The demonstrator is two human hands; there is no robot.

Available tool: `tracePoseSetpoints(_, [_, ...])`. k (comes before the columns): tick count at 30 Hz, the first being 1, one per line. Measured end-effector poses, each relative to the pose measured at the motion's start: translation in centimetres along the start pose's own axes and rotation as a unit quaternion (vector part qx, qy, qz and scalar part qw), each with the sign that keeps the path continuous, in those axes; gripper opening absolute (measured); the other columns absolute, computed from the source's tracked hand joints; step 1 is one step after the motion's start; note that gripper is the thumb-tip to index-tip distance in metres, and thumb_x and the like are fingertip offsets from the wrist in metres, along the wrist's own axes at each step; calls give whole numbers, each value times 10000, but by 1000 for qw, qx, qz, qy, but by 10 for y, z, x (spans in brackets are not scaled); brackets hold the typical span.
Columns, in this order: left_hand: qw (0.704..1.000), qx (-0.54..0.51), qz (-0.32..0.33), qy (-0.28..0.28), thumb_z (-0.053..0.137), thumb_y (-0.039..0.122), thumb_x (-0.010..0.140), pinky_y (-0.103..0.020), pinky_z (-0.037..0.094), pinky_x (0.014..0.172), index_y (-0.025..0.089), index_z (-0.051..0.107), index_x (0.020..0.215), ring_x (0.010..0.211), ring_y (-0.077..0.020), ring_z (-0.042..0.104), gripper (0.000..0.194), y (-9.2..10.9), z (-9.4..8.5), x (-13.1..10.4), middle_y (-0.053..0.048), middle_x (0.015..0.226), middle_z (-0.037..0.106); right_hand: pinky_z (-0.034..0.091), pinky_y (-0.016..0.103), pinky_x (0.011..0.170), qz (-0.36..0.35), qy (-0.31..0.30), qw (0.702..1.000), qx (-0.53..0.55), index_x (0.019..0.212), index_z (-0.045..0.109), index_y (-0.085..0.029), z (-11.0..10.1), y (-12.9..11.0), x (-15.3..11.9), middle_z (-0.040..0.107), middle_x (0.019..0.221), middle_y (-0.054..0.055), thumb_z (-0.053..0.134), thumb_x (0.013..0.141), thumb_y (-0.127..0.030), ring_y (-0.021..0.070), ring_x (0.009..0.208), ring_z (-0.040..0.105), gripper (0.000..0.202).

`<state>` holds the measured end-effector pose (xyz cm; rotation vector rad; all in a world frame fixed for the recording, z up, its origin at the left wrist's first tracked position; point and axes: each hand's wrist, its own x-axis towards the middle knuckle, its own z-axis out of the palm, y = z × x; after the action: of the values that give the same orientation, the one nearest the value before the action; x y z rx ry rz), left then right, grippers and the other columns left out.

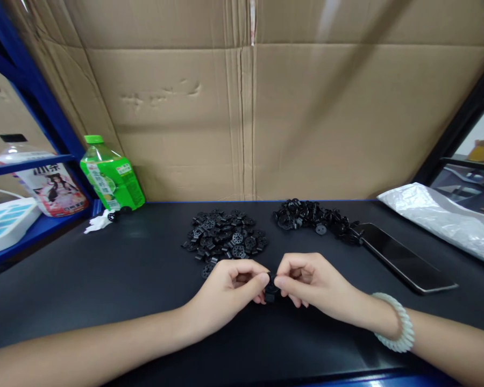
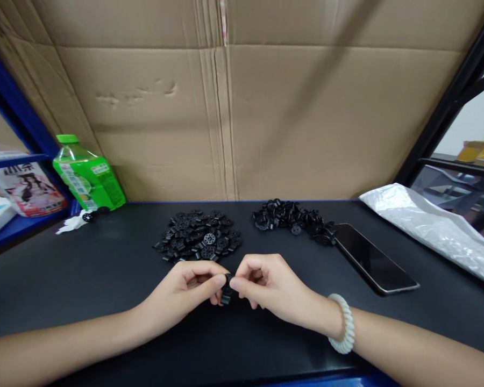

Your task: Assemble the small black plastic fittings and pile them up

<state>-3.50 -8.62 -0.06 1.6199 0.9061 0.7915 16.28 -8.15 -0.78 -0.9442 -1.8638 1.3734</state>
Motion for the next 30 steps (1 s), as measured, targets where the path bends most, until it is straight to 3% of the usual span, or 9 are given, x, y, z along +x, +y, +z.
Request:
tracePoseSetpoints(3, [998,40,22,42,630,317,803,-247,495,613,126,687,872,636,-137,586,211,7,-8,2,-29,725,658,385,177,450,13,-35,999,5,778,591,-155,-2,1,2,601,683,7,612,850,-381,83,528,520,238])
tracePoseSetpoints(6, [981,116,78,131,627,329,806,-245,488,641,131,669,872,694,-157,607,212,16,-30,10,-29,744,663,405,174,490,15,-55,998,-17,818,627,-151,-4,-2,1,616,704,14,583,877,-358,84,566,529,220])
tracePoseSetpoints(9, [937,255,121,206,585,341,845,-265,477,705,142,683,873,778,-186,625,224,18,-62,22,-56,852,703,420,181,529,3,-67,997,-32,807,644,-147,-5,-6,-1,617,696,14,559,896,-323,86,584,530,215])
tracePoseSetpoints(13, [869,420,141,219,551,297,865,-334,457,826,168,705,889,879,-227,628,202,11,-90,35,-68,932,723,415,188,536,4,-86,995,-52,799,652,-146,-5,-8,-2,623,698,19,545,900,-293,100,613,545,208])
tracePoseSetpoints(17, [843,451,210,205,529,235,878,-379,435,914,179,673,993,993,-236,593,193,7,-72,29,-83,1025,692,413,210,547,-22,-36,991,-128,803,646,-159,-11,-4,3,627,711,21,519,908,-303,119,634,556,219])
tracePoseSetpoints(21, [860,435,261,45,520,176,881,-355,437,892,191,650,1034,988,-218,593,202,5,-30,6,-80,1048,679,421,239,552,-76,108,947,-294,932,623,-177,-31,6,11,589,835,34,519,874,-232,124,633,539,131])
tracePoseSetpoints(23, [859,429,278,-32,522,165,881,-350,432,876,199,636,1077,984,-217,592,230,4,-16,-4,-83,1083,671,456,270,598,-84,160,916,-358,1038,601,-185,-44,13,15,558,947,52,521,852,-206,116,616,529,203])
tracePoseSetpoints(26, [853,423,295,-81,524,147,877,-349,424,870,190,627,1107,976,-217,590,256,2,-9,-9,-90,1100,661,494,323,690,-73,182,888,-415,1188,549,-194,-58,22,18,506,1134,91,520,847,-217,117,636,550,342])
tracePoseSetpoints(30, [860,412,291,-74,518,129,877,-349,424,866,178,634,1081,973,-214,589,239,-1,-12,-6,-91,1079,666,503,339,713,-60,183,876,-443,1226,532,-155,-65,24,20,534,1175,112,508,852,-218,144,683,581,380])
